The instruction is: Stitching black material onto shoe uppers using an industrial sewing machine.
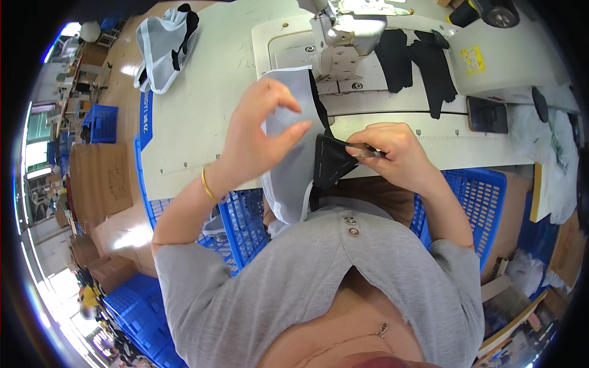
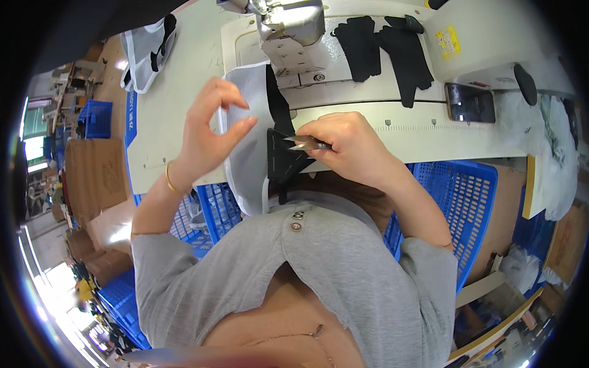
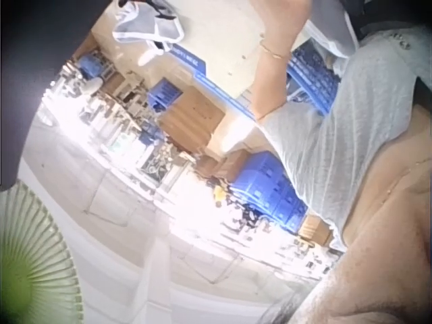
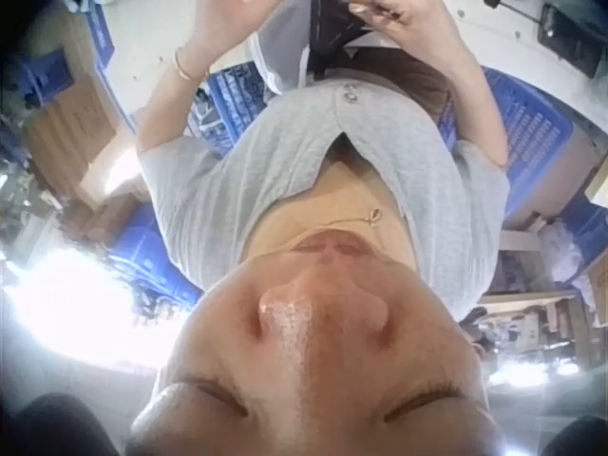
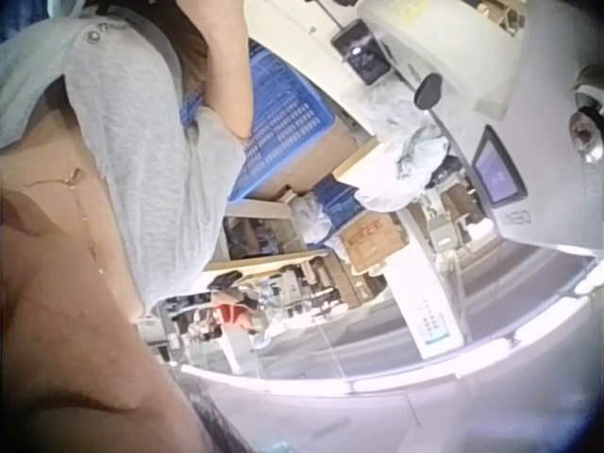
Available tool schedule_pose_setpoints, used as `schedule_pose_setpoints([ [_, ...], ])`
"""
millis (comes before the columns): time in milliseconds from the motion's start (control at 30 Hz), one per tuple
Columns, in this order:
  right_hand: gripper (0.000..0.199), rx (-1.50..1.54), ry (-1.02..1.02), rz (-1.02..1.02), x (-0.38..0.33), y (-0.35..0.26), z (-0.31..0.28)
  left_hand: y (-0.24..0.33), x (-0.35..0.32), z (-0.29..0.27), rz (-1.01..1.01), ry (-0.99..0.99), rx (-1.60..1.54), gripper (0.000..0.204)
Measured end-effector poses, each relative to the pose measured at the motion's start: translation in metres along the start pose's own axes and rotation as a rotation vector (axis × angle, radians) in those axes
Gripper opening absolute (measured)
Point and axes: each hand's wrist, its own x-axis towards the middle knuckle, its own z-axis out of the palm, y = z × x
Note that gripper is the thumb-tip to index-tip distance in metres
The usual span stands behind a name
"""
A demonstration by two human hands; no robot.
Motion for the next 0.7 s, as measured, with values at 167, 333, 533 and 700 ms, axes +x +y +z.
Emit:
schedule_pose_setpoints([
  [167, 0.030, -0.065, -0.029, -0.107, -0.001, -0.001, 0.001, 0.017, 0.011, 0.008, 0.339, -0.103, 0.216, 0.028],
  [333, 0.031, -0.046, -0.015, -0.103, -0.002, -0.003, -0.001, -0.013, 0.021, 0.004, 0.284, -0.403, 0.122, 0.018],
  [533, 0.026, -0.011, 0.023, -0.037, 0.002, -0.008, 0.001, -0.018, 0.019, -0.004, 0.122, -0.380, -0.124, 0.011],
  [700, 0.014, 0.252, 0.283, 0.190, 0.012, -0.027, 0.018, 0.012, 0.048, -0.040, 0.026, -0.361, -0.125, 0.008],
])
